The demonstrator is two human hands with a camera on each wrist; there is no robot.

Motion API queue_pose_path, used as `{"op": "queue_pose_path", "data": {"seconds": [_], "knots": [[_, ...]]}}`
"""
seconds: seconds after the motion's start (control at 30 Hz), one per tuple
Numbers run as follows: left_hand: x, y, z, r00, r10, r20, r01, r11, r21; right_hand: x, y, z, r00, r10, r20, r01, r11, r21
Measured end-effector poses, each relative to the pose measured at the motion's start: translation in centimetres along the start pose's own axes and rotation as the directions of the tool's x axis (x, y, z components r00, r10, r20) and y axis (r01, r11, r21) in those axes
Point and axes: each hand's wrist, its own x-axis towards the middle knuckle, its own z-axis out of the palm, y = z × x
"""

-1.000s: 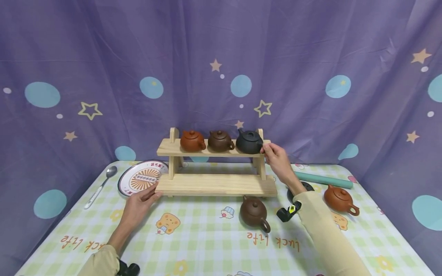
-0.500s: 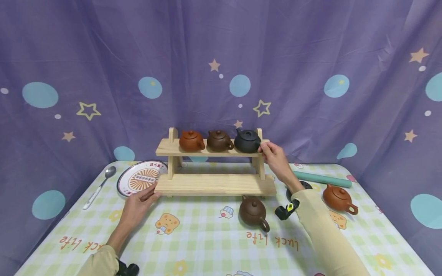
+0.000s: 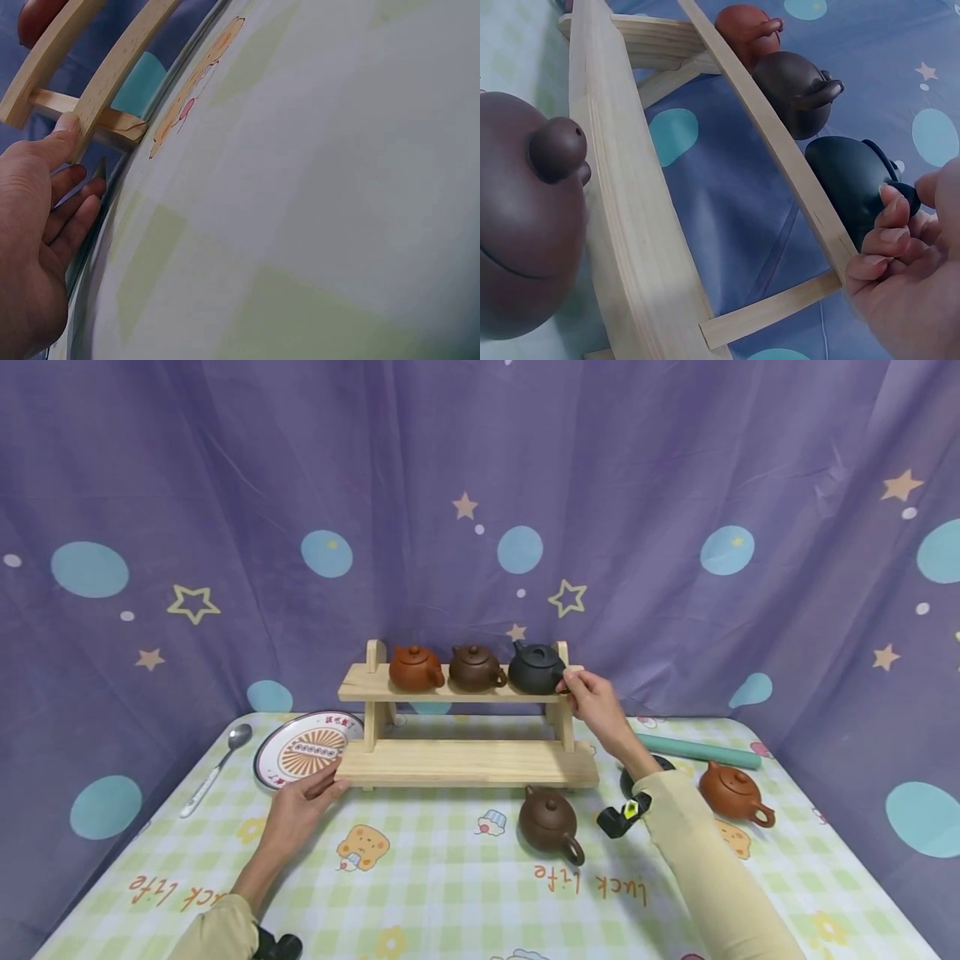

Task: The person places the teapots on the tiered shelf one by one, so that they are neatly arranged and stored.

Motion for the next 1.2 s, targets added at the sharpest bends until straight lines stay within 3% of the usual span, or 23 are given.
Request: {"op": "queue_pose_path", "data": {"seconds": [0.63,1.2], "knots": [[0.1,0.0,0.1,1.000,-0.017,0.008,0.017,1.000,-0.010,-0.6,0.3,-1.4,0.999,0.032,-0.019,-0.031,0.999,0.044],[0.1,0.1,0.1,1.000,-0.008,0.000,0.008,1.000,-0.007,-5.4,2.6,-3.0,0.997,0.081,-0.013,-0.081,0.997,0.017]]}}
